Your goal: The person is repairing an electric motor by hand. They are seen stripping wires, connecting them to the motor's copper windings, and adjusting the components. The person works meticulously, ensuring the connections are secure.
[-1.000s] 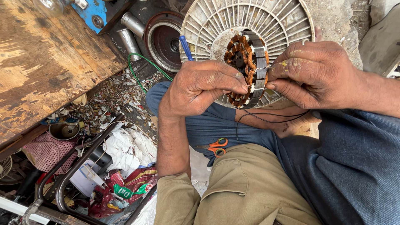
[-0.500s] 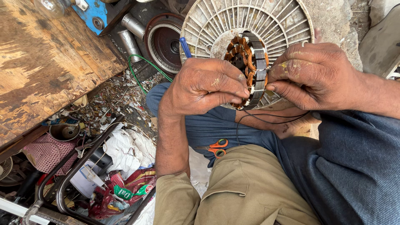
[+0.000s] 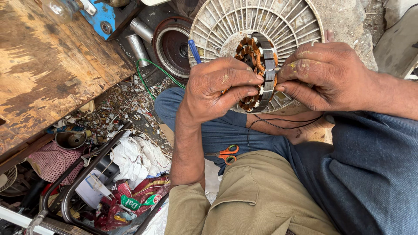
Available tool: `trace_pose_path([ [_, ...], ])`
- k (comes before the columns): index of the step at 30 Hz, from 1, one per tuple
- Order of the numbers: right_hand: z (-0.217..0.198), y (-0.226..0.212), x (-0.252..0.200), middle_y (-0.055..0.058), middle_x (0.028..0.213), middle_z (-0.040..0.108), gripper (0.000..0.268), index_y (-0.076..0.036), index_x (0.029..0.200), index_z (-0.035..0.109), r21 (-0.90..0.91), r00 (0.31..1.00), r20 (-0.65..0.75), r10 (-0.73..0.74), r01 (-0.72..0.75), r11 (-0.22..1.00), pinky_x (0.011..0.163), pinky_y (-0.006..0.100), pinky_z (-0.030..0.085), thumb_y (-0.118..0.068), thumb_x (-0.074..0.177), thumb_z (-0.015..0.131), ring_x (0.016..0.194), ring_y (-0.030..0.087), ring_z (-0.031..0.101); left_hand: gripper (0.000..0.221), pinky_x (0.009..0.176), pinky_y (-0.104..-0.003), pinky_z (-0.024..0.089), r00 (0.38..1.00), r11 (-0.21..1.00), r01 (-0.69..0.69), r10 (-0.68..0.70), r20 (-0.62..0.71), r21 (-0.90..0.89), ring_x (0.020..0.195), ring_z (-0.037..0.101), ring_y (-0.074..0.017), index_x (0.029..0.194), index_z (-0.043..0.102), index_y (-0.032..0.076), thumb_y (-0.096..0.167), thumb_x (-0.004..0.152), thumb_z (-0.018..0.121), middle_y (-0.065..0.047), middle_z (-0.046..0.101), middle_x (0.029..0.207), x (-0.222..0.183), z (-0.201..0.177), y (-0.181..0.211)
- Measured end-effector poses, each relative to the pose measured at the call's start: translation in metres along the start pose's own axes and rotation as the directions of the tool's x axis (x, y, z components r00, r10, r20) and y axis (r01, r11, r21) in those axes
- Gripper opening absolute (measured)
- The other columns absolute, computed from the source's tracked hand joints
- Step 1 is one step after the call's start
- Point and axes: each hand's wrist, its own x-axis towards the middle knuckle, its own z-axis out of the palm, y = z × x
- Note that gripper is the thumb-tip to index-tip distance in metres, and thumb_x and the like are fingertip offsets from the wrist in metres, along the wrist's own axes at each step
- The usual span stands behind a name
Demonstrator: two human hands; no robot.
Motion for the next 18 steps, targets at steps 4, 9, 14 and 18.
trace_pose_path([
  [4, 0.0, 0.0003, 0.0003, 0.009, 0.078, 0.064, 0.02, -0.004, 0.098, 0.069, -0.011, 1.0, 0.01, -0.007, 0.007, 1.0, 0.056, 0.037, 0.05, -0.015, 0.086, 0.081, 0.066, 0.024, 0.065, 0.027, 0.072, -0.023, 0.065, 0.998, 0.999, -0.026, 0.024, -0.052, -0.037, 0.094, 0.076, -0.0147, 0.114, 0.075, 0.013, 0.008, 0.09, 0.087, -0.006, 0.074, 0.104, -0.0027, 0.006, -0.0065],
  [9, 0.0003, 0.0016, -0.0008, 0.009, 0.078, 0.065, 0.022, -0.003, 0.099, 0.068, 0.021, 1.0, -0.005, -0.003, 0.003, 1.0, 0.055, 0.036, 0.051, -0.015, 0.086, 0.081, 0.066, 0.022, 0.066, 0.021, 0.072, -0.024, 0.065, 0.997, 1.0, -0.026, 0.024, -0.075, -0.018, 0.094, 0.076, -0.0142, 0.11, 0.075, 0.012, 0.01, 0.091, 0.085, -0.005, 0.073, 0.102, -0.0021, 0.0112, -0.0098],
  [14, -0.0013, 0.0022, -0.0005, 0.01, 0.081, 0.065, 0.023, -0.003, 0.1, 0.068, 0.036, 1.0, -0.002, -0.01, 0.01, 0.999, 0.058, 0.038, 0.052, -0.015, 0.085, 0.081, 0.069, 0.026, 0.067, 0.02, 0.07, -0.028, 0.059, 0.996, 0.995, -0.052, 0.058, -0.067, 0.079, 0.091, 0.071, -0.0161, 0.106, 0.073, 0.01, 0.014, 0.09, 0.085, -0.005, 0.07, 0.1, -0.0002, 0.0106, -0.0073],
  [18, -0.0013, 0.0007, 0.0003, 0.011, 0.085, 0.066, 0.023, -0.003, 0.101, 0.066, 0.063, 1.0, -0.012, -0.005, 0.006, 0.998, 0.062, 0.039, 0.053, -0.014, 0.087, 0.08, 0.074, 0.028, 0.068, 0.02, 0.069, -0.029, 0.055, 0.995, 0.989, -0.068, 0.077, -0.066, 0.13, 0.088, 0.069, -0.0173, 0.102, 0.074, 0.009, 0.014, 0.088, 0.087, -0.005, 0.069, 0.098, 0.0026, 0.0085, -0.0035],
])
